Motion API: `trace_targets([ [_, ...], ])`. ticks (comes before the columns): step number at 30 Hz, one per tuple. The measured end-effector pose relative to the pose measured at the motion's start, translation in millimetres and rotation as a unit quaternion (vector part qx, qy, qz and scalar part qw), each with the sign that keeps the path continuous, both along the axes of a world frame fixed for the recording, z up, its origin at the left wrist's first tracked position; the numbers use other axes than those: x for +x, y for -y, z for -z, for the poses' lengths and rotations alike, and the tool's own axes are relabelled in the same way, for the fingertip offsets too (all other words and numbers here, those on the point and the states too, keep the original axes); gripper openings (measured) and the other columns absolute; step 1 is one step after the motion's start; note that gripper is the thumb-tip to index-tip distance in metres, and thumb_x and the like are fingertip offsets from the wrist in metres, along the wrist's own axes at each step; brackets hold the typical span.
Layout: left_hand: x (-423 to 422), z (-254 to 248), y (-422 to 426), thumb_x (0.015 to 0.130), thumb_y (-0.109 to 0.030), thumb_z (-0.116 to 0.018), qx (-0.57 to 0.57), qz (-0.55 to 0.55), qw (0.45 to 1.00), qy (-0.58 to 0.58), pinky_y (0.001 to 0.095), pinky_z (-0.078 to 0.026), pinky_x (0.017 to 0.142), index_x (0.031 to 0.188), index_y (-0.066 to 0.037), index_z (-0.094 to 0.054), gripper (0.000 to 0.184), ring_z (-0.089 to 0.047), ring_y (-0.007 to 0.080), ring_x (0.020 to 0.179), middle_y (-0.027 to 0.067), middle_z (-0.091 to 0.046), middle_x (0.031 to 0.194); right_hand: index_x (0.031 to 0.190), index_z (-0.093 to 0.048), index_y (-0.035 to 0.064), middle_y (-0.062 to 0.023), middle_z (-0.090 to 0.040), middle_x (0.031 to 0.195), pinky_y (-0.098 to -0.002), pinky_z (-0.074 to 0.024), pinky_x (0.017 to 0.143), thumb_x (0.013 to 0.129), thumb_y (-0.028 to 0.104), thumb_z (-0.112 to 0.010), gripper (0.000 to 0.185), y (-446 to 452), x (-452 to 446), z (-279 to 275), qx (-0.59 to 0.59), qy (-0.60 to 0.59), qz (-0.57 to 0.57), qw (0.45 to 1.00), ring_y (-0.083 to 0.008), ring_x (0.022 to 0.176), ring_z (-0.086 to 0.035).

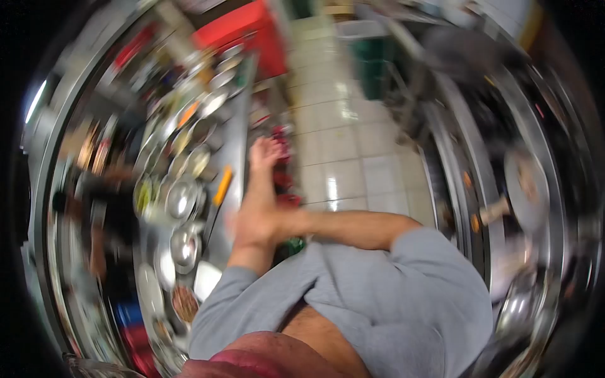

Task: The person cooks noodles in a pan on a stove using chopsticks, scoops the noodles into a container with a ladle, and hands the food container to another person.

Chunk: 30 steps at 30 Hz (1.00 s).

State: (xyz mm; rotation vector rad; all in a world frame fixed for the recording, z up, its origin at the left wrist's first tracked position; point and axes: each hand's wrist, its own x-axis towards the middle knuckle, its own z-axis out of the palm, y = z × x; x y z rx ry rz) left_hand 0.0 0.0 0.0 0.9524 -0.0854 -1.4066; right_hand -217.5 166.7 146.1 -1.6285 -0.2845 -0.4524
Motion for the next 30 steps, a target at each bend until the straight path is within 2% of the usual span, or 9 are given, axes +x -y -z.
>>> trace_targets([
  [3, -122.5, -53.0, 33.6, 0.088, -0.032, -0.056, -0.123, 0.081, 0.98, 0.137, 0.0338, -0.047, 0.067, 0.099, -0.013, -0.055, 0.022, -0.055, 0.0172, 0.072, 0.0014, -0.058, 0.079, 0.104, -0.057, -0.0017, -0.0155, -0.06, 0.102, -0.0364, -0.0416, 0.091, 0.092, 0.027, -0.047, 0.033, 46.4, -48.1, -38.1, -0.325, 0.107, 0.06, 0.938, -0.0278, 0.098, -0.056],
  [5, -91.4, -15.1, -19.9, 0.088, -0.032, -0.055, 0.035, 0.208, 0.943, 0.257, 0.0294, -0.047, 0.068, 0.101, -0.012, -0.055, 0.024, -0.056, 0.0135, 0.077, -0.0004, -0.059, 0.086, 0.102, -0.059, -0.0029, -0.0169, -0.061, 0.103, -0.0374, -0.0446, 0.086, 0.09, 0.026, -0.05, 0.032, 44.9, -56.4, -18.0, -0.227, 0.085, 0.192, 0.951, -0.032, 0.096, -0.057],
  [7, -131.0, 85.8, -47.5, 0.088, -0.026, -0.054, -0.048, 0.178, 0.913, 0.364, 0.0265, -0.045, 0.058, 0.091, -0.011, -0.055, 0.016, -0.053, 0.0115, 0.067, 0.0026, -0.056, 0.081, 0.101, -0.061, -0.0017, -0.0167, -0.061, 0.102, -0.0366, -0.045, 0.085, 0.086, 0.023, -0.055, 0.03, 72.8, -112.7, 15.0, -0.2, -0.021, 0.318, 0.926, -0.0307, 0.097, -0.058],
  [10, -119.7, 150.3, -146.5, 0.087, -0.025, -0.053, 0.017, 0.355, 0.88, 0.315, 0.0279, -0.041, 0.042, 0.078, -0.013, -0.05, 0.016, -0.049, 0.0128, 0.049, 0.0012, -0.052, 0.063, 0.104, -0.061, 0.0, -0.0144, -0.063, 0.101, -0.0328, -0.0476, 0.081, 0.084, 0.019, -0.057, 0.028, 80.3, -195.9, 39.1, -0.014, -0.143, 0.5, 0.854, -0.0231, 0.093, -0.061],
  [13, -76.2, 206.7, -241.7, 0.087, -0.024, -0.053, 0.224, 0.487, 0.767, 0.353, 0.027, -0.04, 0.041, 0.08, -0.012, -0.051, 0.015, -0.048, 0.0121, 0.049, 0.0006, -0.05, 0.062, 0.103, -0.062, 0.0024, -0.0128, -0.065, 0.097, -0.0326, -0.048, 0.08, 0.081, 0.018, -0.058, 0.027, 62.6, -273.6, 88.8, 0.064, -0.151, 0.72, 0.675, -0.02, 0.089, -0.061],
  [18, -57.9, 201.1, -259.2, 0.087, -0.021, -0.053, 0.297, 0.566, 0.674, 0.371, 0.0256, -0.038, 0.039, 0.083, -0.01, -0.052, 0.012, -0.046, 0.0108, 0.047, -0.0004, -0.048, 0.059, 0.101, -0.062, 0.0042, -0.0135, -0.063, 0.095, -0.0338, -0.0475, 0.076, 0.081, 0.013, -0.057, 0.023, -13.2, -398.7, 84.9, 0.109, -0.172, 0.921, 0.333, -0.0234, 0.087, -0.061],
  [23, -81.0, 190.0, -202.1, 0.087, -0.019, -0.054, 0.246, 0.539, 0.711, 0.379, 0.0242, -0.035, 0.037, 0.086, -0.008, -0.054, 0.01, -0.044, 0.0095, 0.046, -0.0013, -0.045, 0.057, 0.11, -0.058, 0.0058, -0.0162, -0.056, 0.101, -0.0372, -0.047, 0.077, 0.079, 0.017, -0.061, 0.034, -70.9, -531.6, 110.4, 0.04, -0.334, 0.941, 0.032, -0.0295, 0.09, -0.058],
  [27, -144.2, 177.7, -104.8, 0.087, -0.017, -0.054, 0.074, 0.477, 0.818, 0.311, 0.023, -0.033, 0.035, 0.088, -0.007, -0.055, 0.01, -0.043, 0.0085, 0.045, -0.0021, -0.043, 0.055, 0.117, -0.049, 0.0095, -0.0204, -0.046, 0.11, -0.0518, -0.041, 0.081, 0.081, 0.034, -0.061, 0.046, -105.4, -597.6, 121.8, 0.069, -0.509, 0.85, -0.113, -0.0363, 0.107, -0.045],
  [30, -248.1, 157.2, -15.8, 0.088, -0.017, -0.054, 0.007, 0.403, 0.817, 0.412, 0.0215, -0.032, 0.036, 0.087, -0.004, -0.054, 0.013, -0.042, 0.0059, 0.047, -0.0018, -0.045, 0.06, 0.119, -0.047, 0.0085, -0.0211, -0.044, 0.112, -0.0533, -0.04, 0.081, 0.081, 0.034, -0.06, 0.048, -119.9, -615.5, 129.8, 0.078, -0.528, 0.831, -0.158, -0.036, 0.107, -0.043],
])
